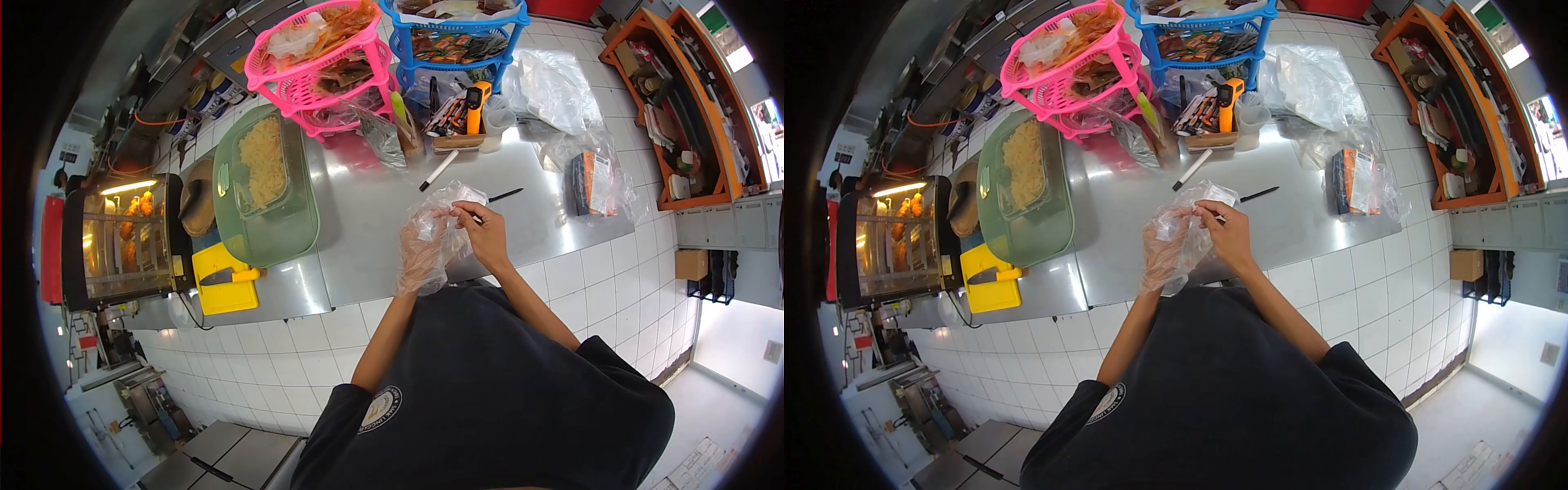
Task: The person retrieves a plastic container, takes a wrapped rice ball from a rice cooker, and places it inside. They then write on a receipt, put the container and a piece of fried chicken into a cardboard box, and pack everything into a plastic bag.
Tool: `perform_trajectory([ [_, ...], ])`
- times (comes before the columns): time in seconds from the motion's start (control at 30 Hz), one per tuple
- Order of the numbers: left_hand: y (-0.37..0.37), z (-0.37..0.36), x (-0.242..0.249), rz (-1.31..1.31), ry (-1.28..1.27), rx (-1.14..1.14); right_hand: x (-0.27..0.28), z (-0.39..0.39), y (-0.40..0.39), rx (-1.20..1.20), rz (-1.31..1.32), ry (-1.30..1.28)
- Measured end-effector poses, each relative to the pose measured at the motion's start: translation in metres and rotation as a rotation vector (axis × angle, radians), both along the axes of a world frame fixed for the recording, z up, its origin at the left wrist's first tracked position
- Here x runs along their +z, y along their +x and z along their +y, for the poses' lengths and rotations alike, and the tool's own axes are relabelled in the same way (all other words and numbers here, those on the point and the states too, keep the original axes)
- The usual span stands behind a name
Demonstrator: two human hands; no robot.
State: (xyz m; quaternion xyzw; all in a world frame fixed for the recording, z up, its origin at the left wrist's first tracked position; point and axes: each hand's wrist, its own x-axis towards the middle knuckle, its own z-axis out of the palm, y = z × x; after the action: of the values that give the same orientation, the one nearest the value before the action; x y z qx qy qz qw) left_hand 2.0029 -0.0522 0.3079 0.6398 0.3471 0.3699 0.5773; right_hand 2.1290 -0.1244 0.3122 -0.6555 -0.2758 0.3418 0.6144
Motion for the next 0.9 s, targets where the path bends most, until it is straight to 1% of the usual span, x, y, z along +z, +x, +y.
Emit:
perform_trajectory([
  [0.1, -0.001, 0.000, 0.002, -0.005, -0.040, -0.001, 0.002, 0.000, -0.001, 0.031, -0.015, -0.015],
  [0.2, -0.004, 0.002, 0.015, 0.112, 0.101, -0.046, 0.005, 0.001, 0.005, 0.101, -0.036, -0.052],
  [0.3, -0.002, 0.003, 0.010, 0.052, 0.052, -0.036, -0.001, 0.000, 0.008, 0.074, -0.009, 0.021],
  [0.4, 0.000, 0.001, 0.006, 0.060, 0.032, -0.010, -0.004, 0.000, 0.006, 0.013, 0.055, 0.061],
  [0.5, 0.000, 0.001, 0.008, 0.049, 0.003, -0.023, 0.001, 0.000, 0.004, 0.042, 0.040, 0.007],
  [0.6, -0.001, 0.002, 0.004, 0.037, -0.010, -0.019, -0.001, 0.000, 0.006, 0.063, 0.013, 0.006],
  [0.7, 0.000, 0.002, 0.001, 0.050, 0.041, -0.008, -0.003, 0.000, 0.005, 0.040, 0.052, 0.027],
  [0.8, 0.001, 0.001, 0.002, 0.034, 0.041, -0.006, -0.004, -0.001, 0.005, 0.054, 0.046, 0.019],
  [0.9, 0.001, 0.003, 0.005, 0.036, 0.048, -0.015, 0.001, 0.000, 0.006, 0.099, -0.014, -0.051],
])
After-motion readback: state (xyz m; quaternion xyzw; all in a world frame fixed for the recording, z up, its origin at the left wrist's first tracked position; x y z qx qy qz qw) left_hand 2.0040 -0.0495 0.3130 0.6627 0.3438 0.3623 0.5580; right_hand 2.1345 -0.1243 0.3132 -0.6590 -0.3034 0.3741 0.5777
